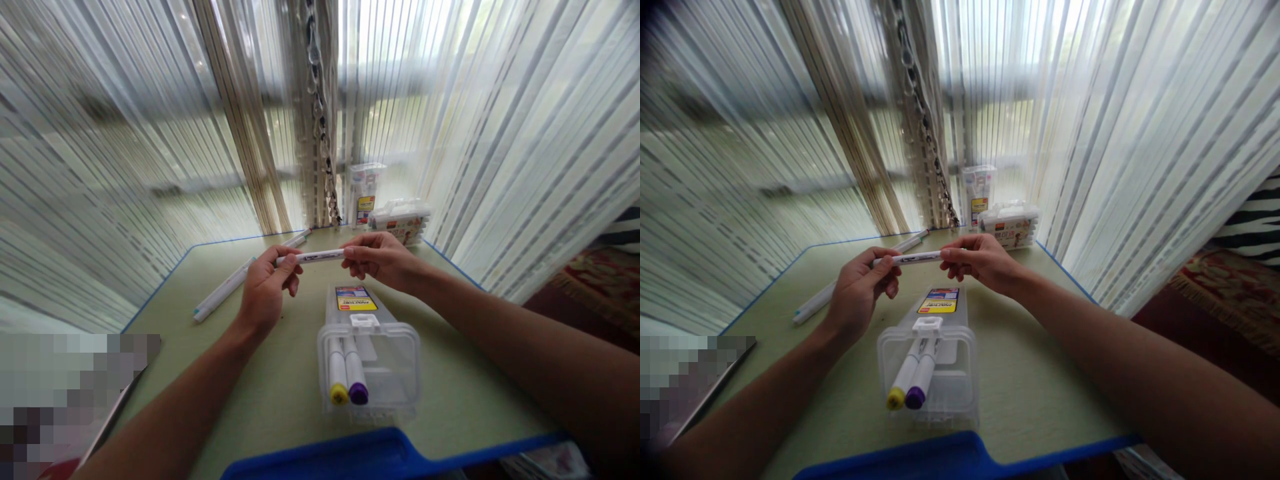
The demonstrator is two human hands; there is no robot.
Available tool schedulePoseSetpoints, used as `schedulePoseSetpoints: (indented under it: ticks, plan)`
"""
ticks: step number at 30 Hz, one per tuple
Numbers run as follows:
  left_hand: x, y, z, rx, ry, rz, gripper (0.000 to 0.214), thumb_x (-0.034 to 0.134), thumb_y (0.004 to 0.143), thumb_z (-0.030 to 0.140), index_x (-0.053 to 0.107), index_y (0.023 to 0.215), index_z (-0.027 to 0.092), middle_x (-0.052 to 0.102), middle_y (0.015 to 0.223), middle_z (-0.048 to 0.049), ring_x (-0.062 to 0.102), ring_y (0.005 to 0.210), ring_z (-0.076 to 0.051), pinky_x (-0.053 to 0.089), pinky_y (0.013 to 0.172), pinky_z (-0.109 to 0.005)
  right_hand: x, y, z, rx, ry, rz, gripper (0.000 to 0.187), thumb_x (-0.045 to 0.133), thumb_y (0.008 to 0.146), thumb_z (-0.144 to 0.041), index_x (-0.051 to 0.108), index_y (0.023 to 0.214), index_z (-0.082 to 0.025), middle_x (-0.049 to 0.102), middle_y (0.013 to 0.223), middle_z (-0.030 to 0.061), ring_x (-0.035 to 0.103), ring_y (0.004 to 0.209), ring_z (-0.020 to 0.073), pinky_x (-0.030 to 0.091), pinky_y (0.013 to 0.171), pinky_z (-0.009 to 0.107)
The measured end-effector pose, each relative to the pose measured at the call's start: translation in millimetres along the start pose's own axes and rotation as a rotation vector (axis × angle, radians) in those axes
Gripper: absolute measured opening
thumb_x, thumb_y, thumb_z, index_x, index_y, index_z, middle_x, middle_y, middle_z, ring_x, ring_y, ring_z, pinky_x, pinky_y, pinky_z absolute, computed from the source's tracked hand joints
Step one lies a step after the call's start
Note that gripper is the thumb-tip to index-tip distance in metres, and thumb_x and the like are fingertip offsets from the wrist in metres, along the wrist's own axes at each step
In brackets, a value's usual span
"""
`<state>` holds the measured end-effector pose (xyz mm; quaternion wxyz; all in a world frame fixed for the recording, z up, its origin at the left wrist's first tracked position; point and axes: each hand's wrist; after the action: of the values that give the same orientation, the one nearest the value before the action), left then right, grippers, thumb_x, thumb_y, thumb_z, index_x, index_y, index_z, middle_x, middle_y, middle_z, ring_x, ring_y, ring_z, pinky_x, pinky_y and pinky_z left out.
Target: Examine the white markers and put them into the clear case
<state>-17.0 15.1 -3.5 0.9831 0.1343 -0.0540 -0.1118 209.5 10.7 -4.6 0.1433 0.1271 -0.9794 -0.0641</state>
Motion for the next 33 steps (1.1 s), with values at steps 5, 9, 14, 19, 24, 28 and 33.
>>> schedulePoseSetpoints:
  ticks: [5, 9, 14, 19, 24, 28, 33]
  plan:
    - [2.8, -1.0, 2.8, 0.028, 0.111, 0.023, 0.021, 0.069, 0.083, 0.033, 0.066, 0.092, 0.014, 0.061, 0.069, 0.0012, 0.049, 0.043, -0.007, 0.038, 0.042, -0.02, 0.1, 1.8, 1.7, -0.01, -0.014, 0.055, 0.03, 0.092, 0.063, -0.035, 0.075, 0.076, -0.014, 0.073, 0.065, 0.0045, 0.063, 0.048, 0.0098, 0.048, 0.044, 0.02]
    - [4.1, -0.7, 3.3, 0.049, 0.189, 0.03, 0.022, 0.069, 0.083, 0.032, 0.067, 0.093, 0.013, 0.064, 0.07, 0.0005, 0.048, 0.042, -0.006, 0.035, 0.041, -0.019, 0.7, 2.8, 1.7, -0.019, -0.005, 0.113, 0.032, 0.091, 0.064, -0.034, 0.076, 0.082, -0.013, 0.073, 0.067, 0.0047, 0.063, 0.047, 0.0098, 0.047, 0.042, 0.019]
    - [4.5, -0.3, 3.3, 0.049, 0.193, 0.035, 0.023, 0.069, 0.084, 0.032, 0.068, 0.097, 0.013, 0.065, 0.074, -0.0004, 0.047, 0.043, -0.005, 0.035, 0.042, -0.019, 0.4, 2.7, 1.7, -0.03, 0.003, 0.118, 0.029, 0.089, 0.064, -0.031, 0.077, 0.084, -0.013, 0.074, 0.07, 0.0056, 0.063, 0.047, 0.0098, 0.047, 0.043, 0.02]
    - [2.9, -0.4, 1.7, 0.007, 0.074, 0.03, 0.021, 0.06, 0.086, 0.027, 0.067, 0.099, 0.013, 0.065, 0.079, -0.0025, 0.05, 0.045, -0.007, 0.039, 0.044, -0.021, -0.1, 2.8, 2.0, -0.022, 0.023, 0.122, 0.023, 0.084, 0.066, -0.025, 0.078, 0.085, -0.013, 0.075, 0.07, 0.0073, 0.062, 0.047, 0.0106, 0.047, 0.042, 0.02]
    - [1.8, 0.6, -0.5, 0.002, 0.004, 0.045, 0.02, 0.055, 0.087, 0.026, 0.063, 0.1, 0.013, 0.066, 0.079, -0.0029, 0.051, 0.045, -0.008, 0.039, 0.044, -0.021, 1.3, 1.7, -0.1, 0.0, 0.053, 0.134, 0.021, 0.076, 0.064, -0.021, 0.078, 0.083, -0.012, 0.076, 0.067, 0.0071, 0.063, 0.045, 0.0119, 0.047, 0.041, 0.02]
    - [2.3, 1.0, -0.1, 0.009, 0.005, 0.048, 0.02, 0.054, 0.087, 0.026, 0.062, 0.101, 0.013, 0.066, 0.079, -0.0026, 0.051, 0.045, -0.008, 0.039, 0.043, -0.022, 1.0, 0.5, -1.0, 0.009, 0.076, 0.119, 0.024, 0.069, 0.064, -0.019, 0.078, 0.084, -0.01, 0.076, 0.068, 0.0083, 0.063, 0.046, 0.0128, 0.047, 0.042, 0.021]
    - [2.6, 0.0, 0.1, 0.006, 0.013, 0.059, 0.019, 0.054, 0.088, 0.025, 0.062, 0.1, 0.013, 0.065, 0.079, -0.0026, 0.051, 0.045, -0.008, 0.039, 0.043, -0.022, 0.0, 0.0, -0.6, 0.012, 0.086, 0.105, 0.026, 0.066, 0.064, -0.019, 0.078, 0.085, -0.01, 0.076, 0.068, 0.0089, 0.063, 0.047, 0.0135, 0.047, 0.043, 0.022]
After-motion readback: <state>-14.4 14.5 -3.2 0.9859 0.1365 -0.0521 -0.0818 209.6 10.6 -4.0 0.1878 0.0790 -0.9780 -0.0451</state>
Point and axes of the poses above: each hand's wrist, its own y-axis towards the middle knuckle, its own x-axis out of the palm, z = x × y
